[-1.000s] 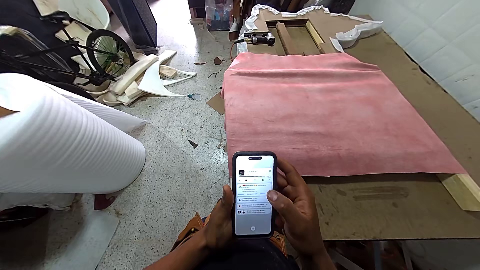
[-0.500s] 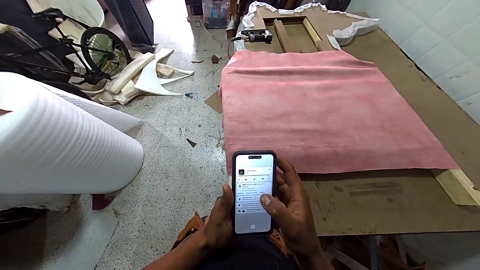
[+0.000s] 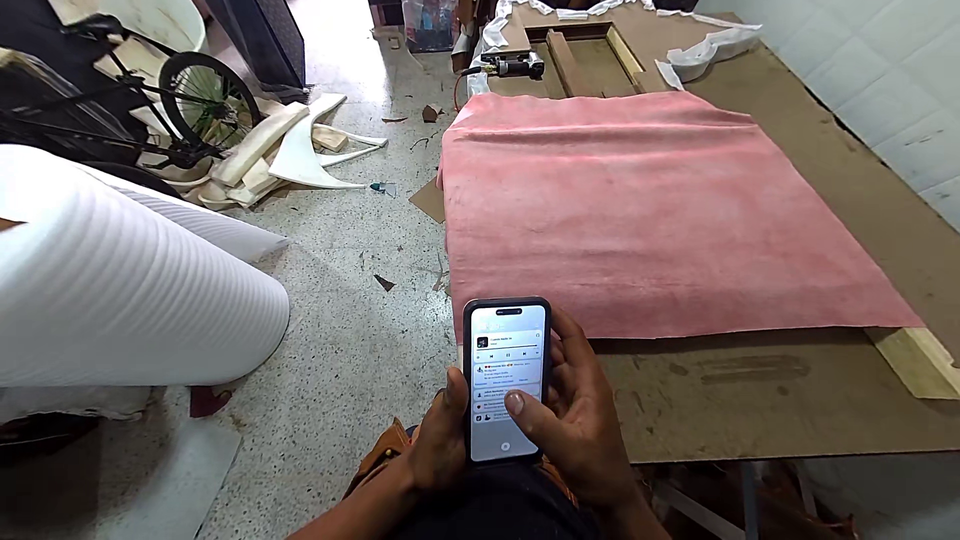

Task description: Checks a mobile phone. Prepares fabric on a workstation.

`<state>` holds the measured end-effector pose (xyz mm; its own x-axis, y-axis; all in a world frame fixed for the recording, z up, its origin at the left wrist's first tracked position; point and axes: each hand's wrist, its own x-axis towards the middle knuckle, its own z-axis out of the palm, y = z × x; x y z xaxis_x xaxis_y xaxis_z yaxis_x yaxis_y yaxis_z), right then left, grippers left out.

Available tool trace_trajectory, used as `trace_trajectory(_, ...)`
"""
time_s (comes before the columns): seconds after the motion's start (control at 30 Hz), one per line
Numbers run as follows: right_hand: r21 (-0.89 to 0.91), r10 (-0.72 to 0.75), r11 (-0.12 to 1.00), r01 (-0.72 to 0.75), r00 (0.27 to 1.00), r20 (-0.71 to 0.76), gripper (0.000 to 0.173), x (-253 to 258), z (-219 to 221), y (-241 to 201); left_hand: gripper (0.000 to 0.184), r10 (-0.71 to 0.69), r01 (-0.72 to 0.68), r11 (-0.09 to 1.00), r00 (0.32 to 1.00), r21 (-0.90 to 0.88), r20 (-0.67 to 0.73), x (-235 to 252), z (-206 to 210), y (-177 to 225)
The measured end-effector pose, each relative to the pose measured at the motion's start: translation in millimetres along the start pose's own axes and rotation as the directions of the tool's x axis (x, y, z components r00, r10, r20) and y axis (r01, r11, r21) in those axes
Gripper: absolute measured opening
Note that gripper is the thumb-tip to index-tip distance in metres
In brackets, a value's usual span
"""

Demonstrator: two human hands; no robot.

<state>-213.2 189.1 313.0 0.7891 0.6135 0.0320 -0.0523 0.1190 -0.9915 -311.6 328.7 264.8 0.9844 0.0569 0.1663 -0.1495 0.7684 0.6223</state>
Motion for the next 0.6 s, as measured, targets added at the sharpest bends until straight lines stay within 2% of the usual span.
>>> trace_trajectory(0.23,-0.034,0.030,0.999,-0.030,0.999,-0.014,0.088,-5.5,0.0,2.0,0.065,-0.019,0.021,0.995,1.000,0.099,-0.018,-4.1,1.2,0.6)
trace_trajectory(0.6,-0.028,0.035,0.999,-0.035,0.999,-0.016,0.088,-8.6,-2.8,6.1,0.062,-0.027,0.032,0.990,0.999,0.139,-0.036,-4.8,3.6,-1.7)
